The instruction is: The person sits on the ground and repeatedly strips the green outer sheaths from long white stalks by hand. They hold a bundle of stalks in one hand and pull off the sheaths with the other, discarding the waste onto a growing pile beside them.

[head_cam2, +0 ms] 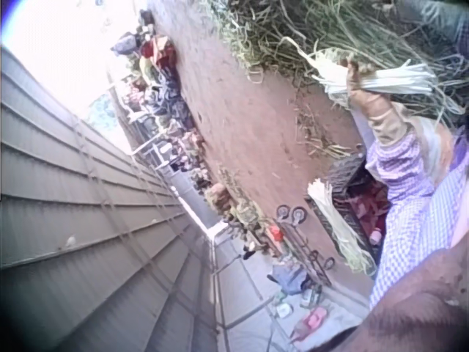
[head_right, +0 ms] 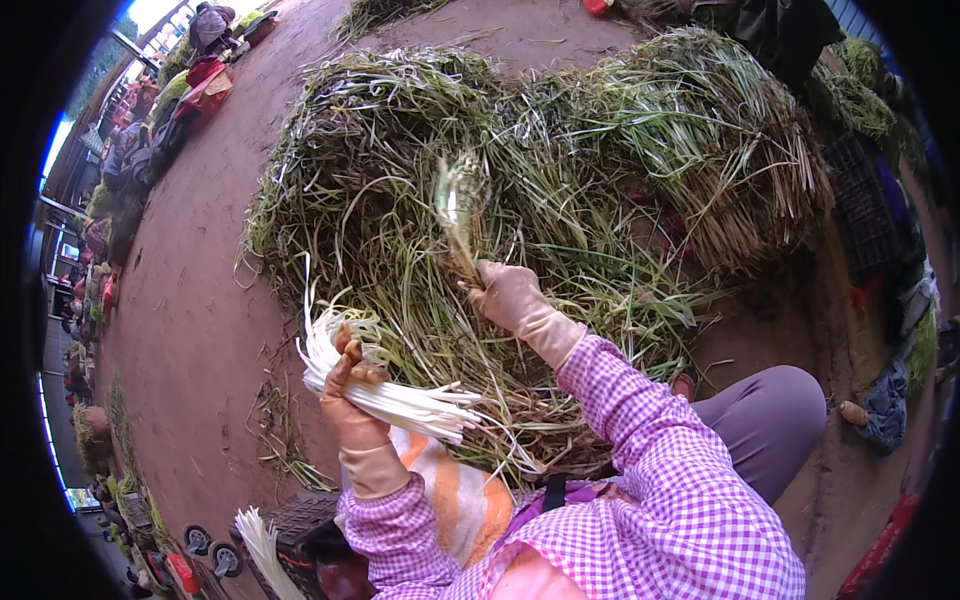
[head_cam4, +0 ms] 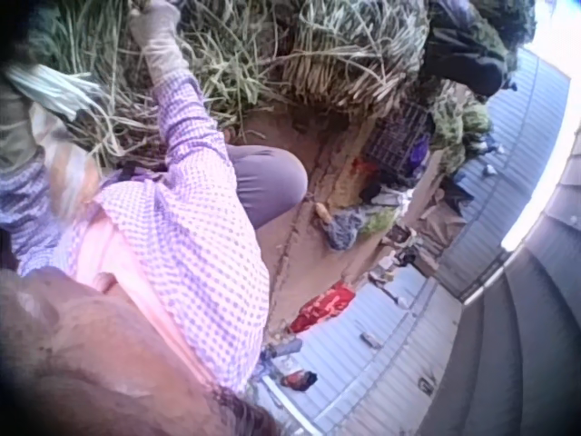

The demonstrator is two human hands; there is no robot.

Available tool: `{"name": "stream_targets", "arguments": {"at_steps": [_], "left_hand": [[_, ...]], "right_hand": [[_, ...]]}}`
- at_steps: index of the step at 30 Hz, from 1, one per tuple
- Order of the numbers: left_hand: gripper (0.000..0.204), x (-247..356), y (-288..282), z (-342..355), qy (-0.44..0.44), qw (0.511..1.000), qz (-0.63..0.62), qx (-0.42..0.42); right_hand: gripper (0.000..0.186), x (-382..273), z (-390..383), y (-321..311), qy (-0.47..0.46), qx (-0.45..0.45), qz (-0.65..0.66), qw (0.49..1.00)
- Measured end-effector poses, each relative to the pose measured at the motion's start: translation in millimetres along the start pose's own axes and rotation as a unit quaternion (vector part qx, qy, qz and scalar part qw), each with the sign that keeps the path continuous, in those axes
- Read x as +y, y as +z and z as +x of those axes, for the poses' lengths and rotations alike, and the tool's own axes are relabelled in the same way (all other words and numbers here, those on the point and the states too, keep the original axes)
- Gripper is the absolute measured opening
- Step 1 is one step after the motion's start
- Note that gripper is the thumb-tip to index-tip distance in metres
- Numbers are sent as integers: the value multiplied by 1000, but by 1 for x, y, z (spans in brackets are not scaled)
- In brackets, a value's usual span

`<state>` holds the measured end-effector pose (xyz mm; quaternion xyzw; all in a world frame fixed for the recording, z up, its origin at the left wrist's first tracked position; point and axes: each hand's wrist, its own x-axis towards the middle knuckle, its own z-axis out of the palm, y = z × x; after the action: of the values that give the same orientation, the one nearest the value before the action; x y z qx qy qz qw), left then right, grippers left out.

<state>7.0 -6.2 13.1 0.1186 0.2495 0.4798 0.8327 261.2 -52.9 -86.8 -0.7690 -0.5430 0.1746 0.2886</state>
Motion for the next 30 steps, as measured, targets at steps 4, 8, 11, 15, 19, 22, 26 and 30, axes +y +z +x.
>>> {"name": "stream_targets", "arguments": {"at_steps": [4,8,11,15,19,22,26,30], "left_hand": [[38,8,-4,-3,1,999,-35,-26],[39,21,-6,-6,21,999,23,6],[37,31,-7,-12,22,994,65,83],[39,39,-3,-15,20,993,105,57],[38,42,1,-20,27,988,139,65],[37,48,3,-24,53,986,144,64],[36,54,0,-25,68,987,119,85],[38,51,-2,-21,60,988,124,64]], "right_hand": [[34,-22,-21,-12,145,-217,84,962],[28,-20,-27,12,187,-197,2,962],[28,-20,-27,20,222,-157,93,958],[19,-28,-35,3,175,39,343,922],[24,-30,-51,-7,129,18,390,912],[28,-20,-60,1,304,-129,278,902],[23,-3,-66,4,271,-96,481,828],[19,-6,-68,-14,266,-94,469,837]]}}
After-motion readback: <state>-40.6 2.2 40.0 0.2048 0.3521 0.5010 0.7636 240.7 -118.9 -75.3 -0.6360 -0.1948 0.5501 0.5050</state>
